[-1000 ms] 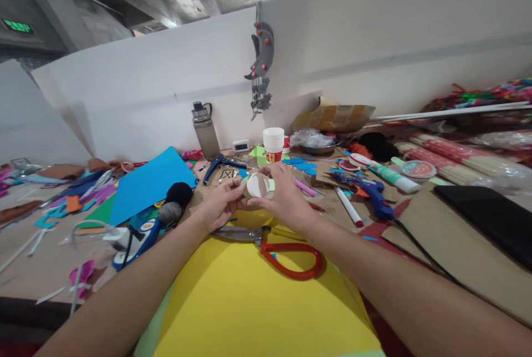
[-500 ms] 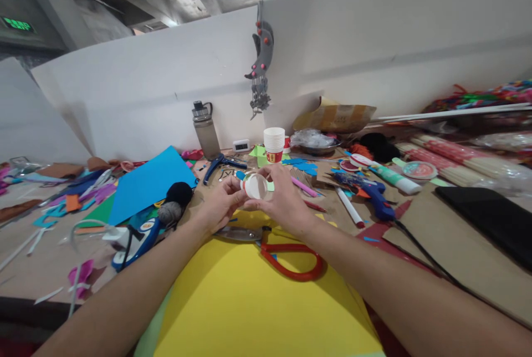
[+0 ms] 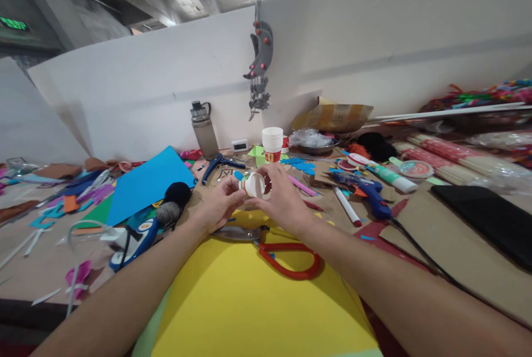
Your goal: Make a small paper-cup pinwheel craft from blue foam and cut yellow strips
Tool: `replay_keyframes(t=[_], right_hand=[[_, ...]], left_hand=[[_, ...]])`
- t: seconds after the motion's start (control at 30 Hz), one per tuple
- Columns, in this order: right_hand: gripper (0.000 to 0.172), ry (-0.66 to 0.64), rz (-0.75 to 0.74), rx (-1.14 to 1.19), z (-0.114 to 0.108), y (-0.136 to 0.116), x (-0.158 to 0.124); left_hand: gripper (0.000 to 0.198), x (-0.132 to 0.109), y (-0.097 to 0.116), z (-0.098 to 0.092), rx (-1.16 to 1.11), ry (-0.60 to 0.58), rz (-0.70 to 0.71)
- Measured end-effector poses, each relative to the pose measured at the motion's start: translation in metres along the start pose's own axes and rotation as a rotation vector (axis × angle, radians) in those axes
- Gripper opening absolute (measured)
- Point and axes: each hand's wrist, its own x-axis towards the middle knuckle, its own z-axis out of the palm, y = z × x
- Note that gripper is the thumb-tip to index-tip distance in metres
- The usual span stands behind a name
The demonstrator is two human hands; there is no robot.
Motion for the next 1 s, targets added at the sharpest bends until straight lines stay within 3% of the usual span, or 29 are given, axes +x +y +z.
replay_keyframes(t=[0.4,0.67,1.0], right_hand=[[0.044,-0.016,-0.024,-0.115,-0.001,-0.002,0.0],[0.037,-0.104,-0.038,-0.073,-0.009,-0.006,0.002],[0.03,-0.065,0.002,-0.005,-0.009,-0.009,0.0]], left_hand=[[0.039,0.0,-0.001,-0.001,0.074,0.015,0.004],[0.034,0.001,-0.002,-0.005,0.057,-0.038,0.033],[0.039,0.0,0.002,-0.001,0.032,-0.009,-0.005]])
